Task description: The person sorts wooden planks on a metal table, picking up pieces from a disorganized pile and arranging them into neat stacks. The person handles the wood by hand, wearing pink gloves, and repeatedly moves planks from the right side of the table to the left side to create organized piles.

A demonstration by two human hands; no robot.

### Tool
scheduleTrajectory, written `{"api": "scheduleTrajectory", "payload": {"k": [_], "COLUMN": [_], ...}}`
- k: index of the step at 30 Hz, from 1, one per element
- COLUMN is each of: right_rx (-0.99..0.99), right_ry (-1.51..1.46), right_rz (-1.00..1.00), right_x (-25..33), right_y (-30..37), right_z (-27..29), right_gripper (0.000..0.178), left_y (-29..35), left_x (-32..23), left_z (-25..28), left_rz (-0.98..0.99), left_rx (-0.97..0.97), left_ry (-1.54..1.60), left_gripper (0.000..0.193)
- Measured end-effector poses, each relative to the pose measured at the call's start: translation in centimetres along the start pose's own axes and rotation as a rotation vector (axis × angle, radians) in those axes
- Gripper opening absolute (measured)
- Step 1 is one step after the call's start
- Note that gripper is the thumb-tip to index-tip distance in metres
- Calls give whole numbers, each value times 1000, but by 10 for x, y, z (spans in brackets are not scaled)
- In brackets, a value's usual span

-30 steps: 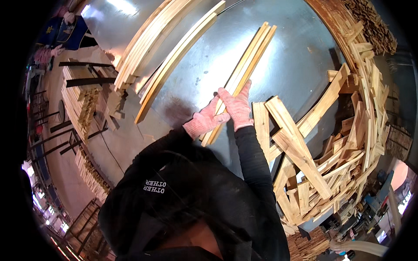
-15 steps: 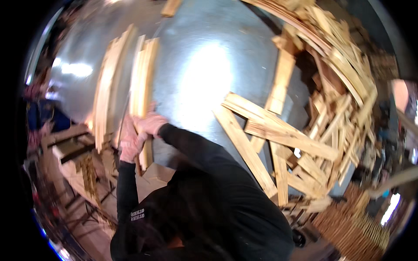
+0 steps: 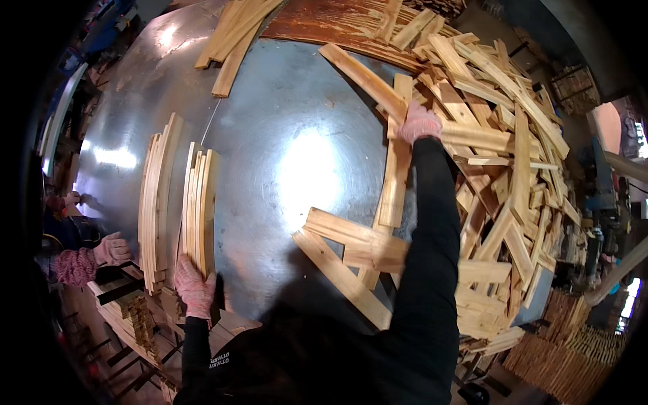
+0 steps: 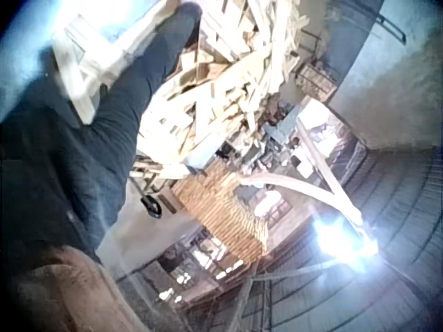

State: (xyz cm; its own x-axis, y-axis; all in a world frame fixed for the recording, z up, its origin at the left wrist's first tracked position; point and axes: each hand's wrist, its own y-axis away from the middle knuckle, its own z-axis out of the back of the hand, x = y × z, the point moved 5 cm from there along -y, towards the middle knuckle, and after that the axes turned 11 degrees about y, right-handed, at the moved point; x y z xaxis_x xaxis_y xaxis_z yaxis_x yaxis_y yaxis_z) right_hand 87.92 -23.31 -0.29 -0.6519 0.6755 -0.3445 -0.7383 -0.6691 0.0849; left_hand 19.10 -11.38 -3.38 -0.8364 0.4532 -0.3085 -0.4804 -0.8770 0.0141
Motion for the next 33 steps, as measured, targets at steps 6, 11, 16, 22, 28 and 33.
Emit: {"api": "scheduleTrajectory", "payload": {"k": [6,11,16,22,28,33], "right_rx": [489,-248,295,-511,-568,-402], "right_ry": [-449,-161,398,-692,-1144,-1250], "right_rz": [692,728,679,739,395,289], "right_x": [108,34,-29,44,47,113], "right_y": [142,140,126,163,141,96], "right_z": [19,61,-59,192,329,204], "right_gripper": [52,95,94,89,80,81], "left_y": [-70,-85,-68,-40,-78,-79], "left_x": [-203,-238,-221,-219,-279,-293], "left_z": [-113,-196,-153,-108,21,-4], "left_rz": [248,870,640,302,-90,-254], "left_rx": [471,647,651,167,-5,354], "left_ry": [1875,2132,1800,1454,1215,1117], "left_gripper": [68,37,36,38,49,85]}}
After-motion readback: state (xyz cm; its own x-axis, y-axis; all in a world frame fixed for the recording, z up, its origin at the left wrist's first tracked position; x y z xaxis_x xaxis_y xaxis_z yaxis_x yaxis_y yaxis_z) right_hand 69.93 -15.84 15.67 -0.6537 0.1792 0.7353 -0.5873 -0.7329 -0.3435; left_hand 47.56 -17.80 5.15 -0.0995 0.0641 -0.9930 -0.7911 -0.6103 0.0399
